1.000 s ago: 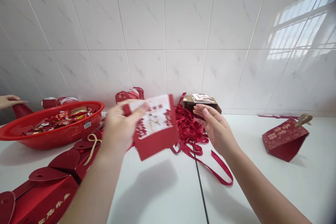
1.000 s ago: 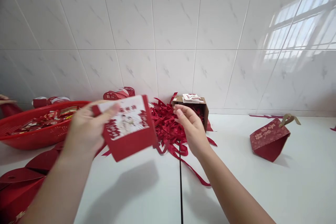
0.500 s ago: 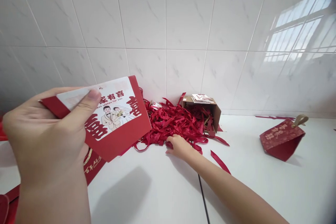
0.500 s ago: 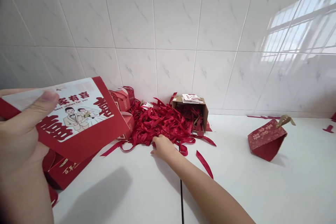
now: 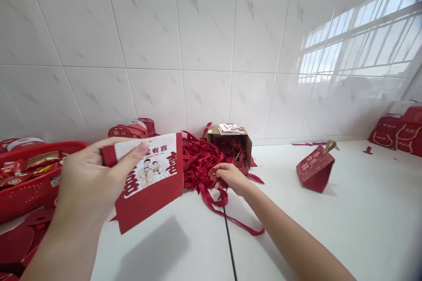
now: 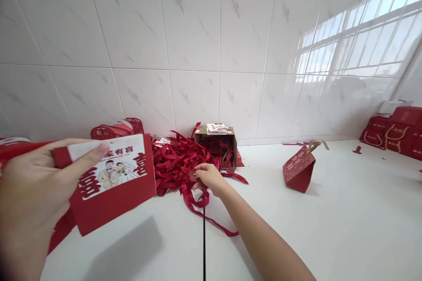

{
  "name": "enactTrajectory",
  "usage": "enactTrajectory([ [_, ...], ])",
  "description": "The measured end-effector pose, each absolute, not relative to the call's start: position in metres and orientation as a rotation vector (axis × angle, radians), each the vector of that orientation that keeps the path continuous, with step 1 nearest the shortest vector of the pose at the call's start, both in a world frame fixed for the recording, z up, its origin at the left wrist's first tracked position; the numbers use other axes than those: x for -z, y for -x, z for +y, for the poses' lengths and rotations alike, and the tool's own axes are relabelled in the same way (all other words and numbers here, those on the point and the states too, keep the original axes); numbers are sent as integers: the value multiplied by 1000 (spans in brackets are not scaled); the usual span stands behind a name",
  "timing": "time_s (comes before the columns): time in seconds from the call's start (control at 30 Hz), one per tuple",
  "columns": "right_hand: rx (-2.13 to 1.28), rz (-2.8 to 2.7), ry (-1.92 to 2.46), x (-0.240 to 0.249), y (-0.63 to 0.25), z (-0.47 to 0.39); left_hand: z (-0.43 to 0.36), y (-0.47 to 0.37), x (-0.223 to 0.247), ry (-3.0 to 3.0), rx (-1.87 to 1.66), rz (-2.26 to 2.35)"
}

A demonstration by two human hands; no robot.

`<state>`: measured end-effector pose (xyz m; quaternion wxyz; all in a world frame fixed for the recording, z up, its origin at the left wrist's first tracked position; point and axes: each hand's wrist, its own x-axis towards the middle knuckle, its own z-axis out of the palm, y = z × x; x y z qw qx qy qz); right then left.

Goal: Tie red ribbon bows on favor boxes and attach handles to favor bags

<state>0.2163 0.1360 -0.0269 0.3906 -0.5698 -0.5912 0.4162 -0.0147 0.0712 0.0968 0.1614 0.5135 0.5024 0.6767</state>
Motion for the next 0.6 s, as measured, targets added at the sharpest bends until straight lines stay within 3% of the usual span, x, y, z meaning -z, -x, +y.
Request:
enactTrajectory([
  [0.3,-1014,-1384,1190,-8,-242,105,81,-1,-91,-1406,-1649,1221],
  [0.47,-1051,-1444,820,-39,-228,63,73,-4,-85,-1551,-1582,1231],
  [0.6,-664,-1657,680,-51,-222,30,55,-15,-84,-1682,-1555,1190],
])
